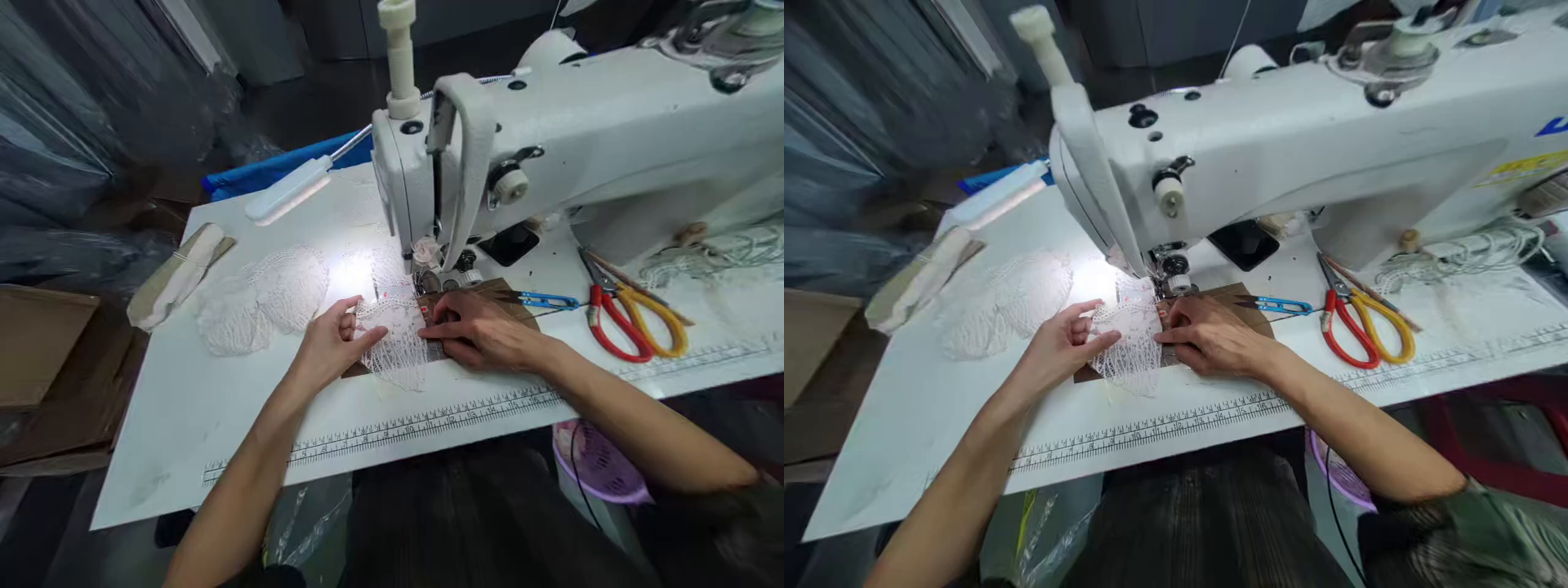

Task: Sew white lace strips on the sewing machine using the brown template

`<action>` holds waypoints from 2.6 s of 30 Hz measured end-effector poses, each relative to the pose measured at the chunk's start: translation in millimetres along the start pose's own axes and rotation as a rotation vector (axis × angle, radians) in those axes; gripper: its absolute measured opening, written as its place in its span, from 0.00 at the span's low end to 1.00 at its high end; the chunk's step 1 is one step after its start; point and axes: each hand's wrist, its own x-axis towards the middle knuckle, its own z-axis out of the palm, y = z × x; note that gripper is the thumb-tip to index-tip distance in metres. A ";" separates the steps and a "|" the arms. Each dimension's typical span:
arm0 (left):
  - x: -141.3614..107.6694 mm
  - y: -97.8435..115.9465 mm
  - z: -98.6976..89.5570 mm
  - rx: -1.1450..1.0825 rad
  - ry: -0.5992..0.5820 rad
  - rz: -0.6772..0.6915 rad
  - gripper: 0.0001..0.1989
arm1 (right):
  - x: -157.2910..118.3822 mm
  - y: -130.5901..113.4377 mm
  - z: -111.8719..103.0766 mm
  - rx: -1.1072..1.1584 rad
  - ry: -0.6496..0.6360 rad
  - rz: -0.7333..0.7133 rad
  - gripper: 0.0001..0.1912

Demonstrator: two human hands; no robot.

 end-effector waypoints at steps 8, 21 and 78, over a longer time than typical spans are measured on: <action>1.3 -1.8 1.8 -0.001 0.026 0.033 0.38 | -0.8 -1.9 1.5 -0.001 0.006 0.055 0.18; -0.6 6.7 7.4 -0.106 0.074 -0.022 0.38 | 0.7 -2.2 0.5 0.019 0.009 0.053 0.18; 24.9 12.4 31.5 0.132 -0.005 0.373 0.22 | 31.0 -5.9 9.6 0.732 0.206 0.578 0.25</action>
